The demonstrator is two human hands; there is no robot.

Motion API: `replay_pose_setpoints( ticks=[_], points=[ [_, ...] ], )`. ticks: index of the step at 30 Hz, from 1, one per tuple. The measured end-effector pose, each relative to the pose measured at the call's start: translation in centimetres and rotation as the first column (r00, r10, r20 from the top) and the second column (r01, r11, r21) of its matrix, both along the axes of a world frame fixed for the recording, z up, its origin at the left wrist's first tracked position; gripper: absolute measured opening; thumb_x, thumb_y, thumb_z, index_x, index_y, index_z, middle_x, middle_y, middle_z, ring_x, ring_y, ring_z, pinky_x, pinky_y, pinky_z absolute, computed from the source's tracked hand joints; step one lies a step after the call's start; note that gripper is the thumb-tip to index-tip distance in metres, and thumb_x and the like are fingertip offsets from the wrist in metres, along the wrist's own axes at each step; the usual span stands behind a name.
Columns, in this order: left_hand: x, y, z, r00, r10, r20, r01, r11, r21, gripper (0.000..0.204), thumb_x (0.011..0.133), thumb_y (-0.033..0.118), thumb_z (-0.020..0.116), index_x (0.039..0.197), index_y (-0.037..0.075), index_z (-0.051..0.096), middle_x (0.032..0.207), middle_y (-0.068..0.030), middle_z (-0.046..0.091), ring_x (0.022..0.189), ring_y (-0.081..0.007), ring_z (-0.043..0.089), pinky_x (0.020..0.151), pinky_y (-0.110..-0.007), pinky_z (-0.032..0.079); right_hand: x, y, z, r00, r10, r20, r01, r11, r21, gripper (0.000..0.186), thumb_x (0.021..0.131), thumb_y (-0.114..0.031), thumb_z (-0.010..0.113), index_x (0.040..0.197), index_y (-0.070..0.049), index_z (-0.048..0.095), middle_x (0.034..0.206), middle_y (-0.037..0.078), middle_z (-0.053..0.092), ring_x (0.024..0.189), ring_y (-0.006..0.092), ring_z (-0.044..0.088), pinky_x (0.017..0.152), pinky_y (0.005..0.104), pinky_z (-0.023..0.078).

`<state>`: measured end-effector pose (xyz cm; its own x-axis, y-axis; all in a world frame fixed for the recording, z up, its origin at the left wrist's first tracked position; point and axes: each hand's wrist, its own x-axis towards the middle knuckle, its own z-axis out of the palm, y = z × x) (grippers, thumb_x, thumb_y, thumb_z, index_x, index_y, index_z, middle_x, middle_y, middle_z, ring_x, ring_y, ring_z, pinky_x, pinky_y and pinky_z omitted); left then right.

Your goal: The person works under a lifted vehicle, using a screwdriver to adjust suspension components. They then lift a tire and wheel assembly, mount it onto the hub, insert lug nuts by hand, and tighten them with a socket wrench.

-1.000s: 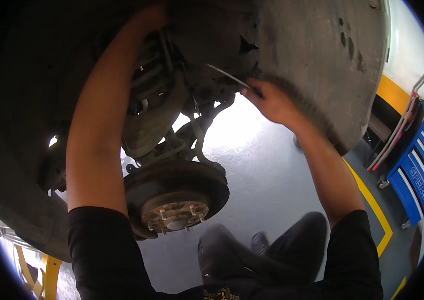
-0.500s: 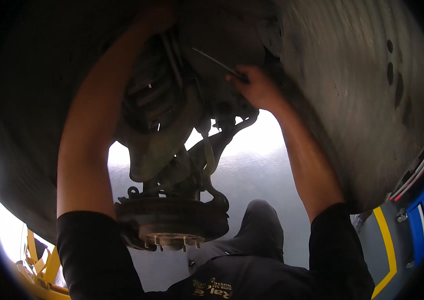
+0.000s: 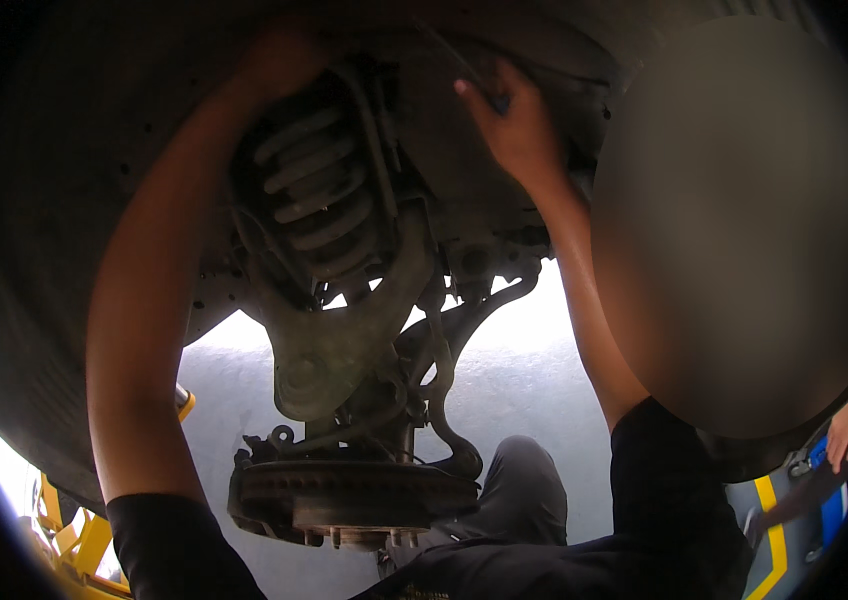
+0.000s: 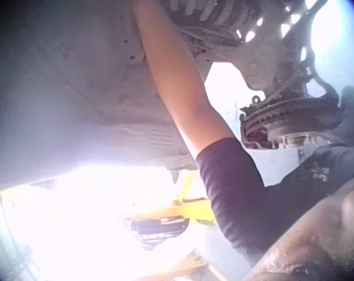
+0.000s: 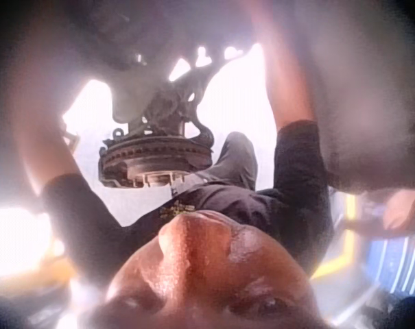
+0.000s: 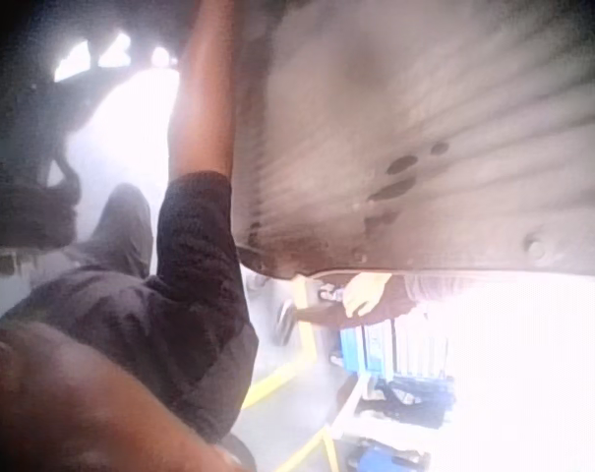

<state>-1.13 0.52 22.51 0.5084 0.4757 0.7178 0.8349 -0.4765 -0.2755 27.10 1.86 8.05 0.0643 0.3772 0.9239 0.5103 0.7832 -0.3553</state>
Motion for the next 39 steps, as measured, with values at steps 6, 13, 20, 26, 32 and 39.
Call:
replay_pose_setpoints(
  ticks=[6,13,20,26,32,39],
  points=[
    [1.0,-1.3,-0.6,0.999,0.036,-0.011,-0.036,0.999,-0.007,0.040,0.091,0.039,0.065,0.117,0.010,0.073,0.124,-0.0132,0.069,0.114,-0.0323,0.064,0.104,-0.041,0.046,-2.5,2.5,3.7,0.998,-0.055,-0.003,0.054,0.961,0.271,0.066,0.091,-0.043,0.071,0.137,0.002,0.055,0.124,0.026,0.065,0.111,0.0428,0.064,0.094,0.0459,0.052],
    [2.5,0.4,-0.4,0.997,-0.081,-0.018,0.080,0.996,-0.038,0.045,0.091,0.038,0.066,0.122,0.006,0.069,0.124,-0.0156,0.069,0.113,-0.0330,0.064,0.103,-0.042,0.048,-3.6,5.0,3.7,0.997,-0.081,0.004,0.077,0.964,0.256,0.050,0.091,-0.037,0.072,0.125,-0.001,0.064,0.115,0.024,0.069,0.109,0.0395,0.066,0.094,0.0432,0.051],
    [3.0,2.6,-0.2,0.996,-0.033,-0.078,0.039,0.996,0.083,0.045,0.093,0.038,0.065,0.123,0.005,0.067,0.124,-0.0173,0.068,0.112,-0.0354,0.066,0.102,-0.045,0.049,-4.4,6.1,5.1,0.965,-0.200,0.170,0.141,0.941,0.309,0.036,0.093,-0.030,0.069,0.121,-0.006,0.068,0.110,0.021,0.071,0.104,0.0409,0.066,0.090,0.0464,0.053],
    [4.2,2.1,-1.6,0.984,0.171,0.051,-0.178,0.960,0.216,0.044,0.093,0.035,0.065,0.125,0.006,0.066,0.122,-0.0199,0.068,0.112,-0.0373,0.066,0.098,-0.047,0.052,-5.5,6.0,5.1,0.907,-0.392,0.153,0.359,0.911,0.204,0.030,0.091,-0.019,0.066,0.118,-0.007,0.069,0.105,0.019,0.072,0.097,0.0397,0.069,0.084,0.0489,0.056],
    [4.2,2.4,-1.0,0.963,0.268,-0.011,-0.259,0.942,0.214,0.038,0.093,0.031,0.063,0.120,0.004,0.067,0.117,-0.0212,0.069,0.106,-0.0380,0.068,0.093,-0.048,0.055,-6.3,5.3,5.3,0.907,-0.404,0.118,0.388,0.911,0.137,0.027,0.087,-0.014,0.064,0.113,-0.009,0.070,0.102,0.020,0.072,0.096,0.0406,0.069,0.084,0.0506,0.056],
    [4.4,1.3,-1.3,0.932,0.353,-0.084,-0.321,0.909,0.265,0.029,0.094,0.021,0.059,0.111,0.000,0.068,0.110,-0.0233,0.070,0.101,-0.0380,0.070,0.086,-0.049,0.058,-6.4,4.8,5.1,0.832,-0.528,0.170,0.509,0.849,0.144,0.017,0.090,-0.016,0.061,0.100,-0.013,0.074,0.100,0.017,0.074,0.092,0.0371,0.072,0.079,0.0504,0.058]
  ],
)
